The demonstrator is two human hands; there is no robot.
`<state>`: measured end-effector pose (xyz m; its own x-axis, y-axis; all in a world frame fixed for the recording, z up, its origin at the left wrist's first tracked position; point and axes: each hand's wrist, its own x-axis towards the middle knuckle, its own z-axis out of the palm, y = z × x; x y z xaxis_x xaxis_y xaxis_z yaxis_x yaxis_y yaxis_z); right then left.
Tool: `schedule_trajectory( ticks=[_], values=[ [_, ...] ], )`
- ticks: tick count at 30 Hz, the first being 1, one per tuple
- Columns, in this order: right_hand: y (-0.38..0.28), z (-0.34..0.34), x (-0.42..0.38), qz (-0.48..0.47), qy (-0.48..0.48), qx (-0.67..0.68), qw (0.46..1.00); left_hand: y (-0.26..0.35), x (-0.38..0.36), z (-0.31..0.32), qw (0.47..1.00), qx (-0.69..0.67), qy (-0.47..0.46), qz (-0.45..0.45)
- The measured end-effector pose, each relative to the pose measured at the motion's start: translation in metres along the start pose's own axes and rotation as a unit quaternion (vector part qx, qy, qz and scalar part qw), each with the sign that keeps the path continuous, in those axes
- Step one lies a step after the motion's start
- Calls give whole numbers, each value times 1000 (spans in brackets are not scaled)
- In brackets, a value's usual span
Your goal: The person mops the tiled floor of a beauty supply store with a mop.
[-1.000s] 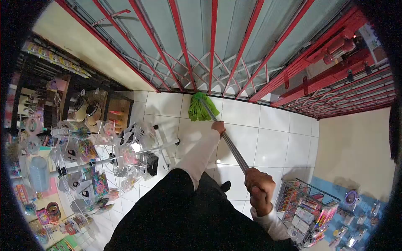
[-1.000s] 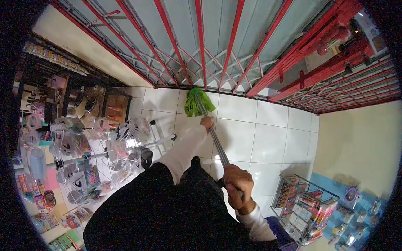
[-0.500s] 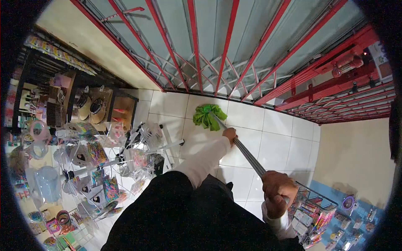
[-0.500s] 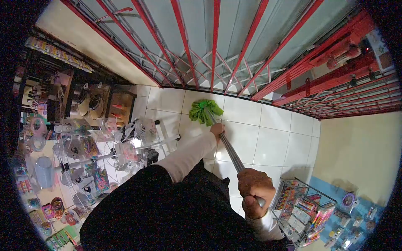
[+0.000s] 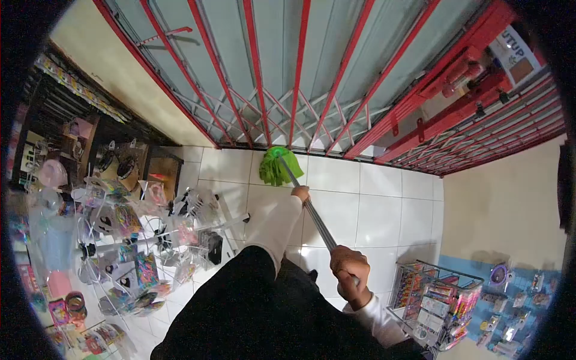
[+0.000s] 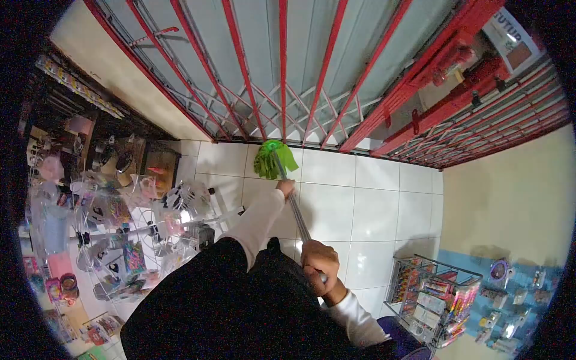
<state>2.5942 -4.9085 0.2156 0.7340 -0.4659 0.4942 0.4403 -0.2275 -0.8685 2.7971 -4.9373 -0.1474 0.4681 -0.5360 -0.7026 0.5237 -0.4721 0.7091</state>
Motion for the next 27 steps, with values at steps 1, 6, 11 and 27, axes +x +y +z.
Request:
schedule_trajectory(
  ticks=[1, 6, 11, 27],
  values=[
    [-7, 2, -4, 14, -5, 4, 1000, 2, -16, 1, 1000, -22, -6, -10],
    [-60, 0, -2, 32, -55, -32, 997, 5, -97, 13, 978, -210, -14, 8],
    [-109, -18, -14, 82, -119, 25, 989, -12, -145, 35, 936, -326, 29, -128],
    [-61, -50, 23, 86, -69, 78, 991, 1, -127, 20, 851, 472, 99, 209]
  ],
)
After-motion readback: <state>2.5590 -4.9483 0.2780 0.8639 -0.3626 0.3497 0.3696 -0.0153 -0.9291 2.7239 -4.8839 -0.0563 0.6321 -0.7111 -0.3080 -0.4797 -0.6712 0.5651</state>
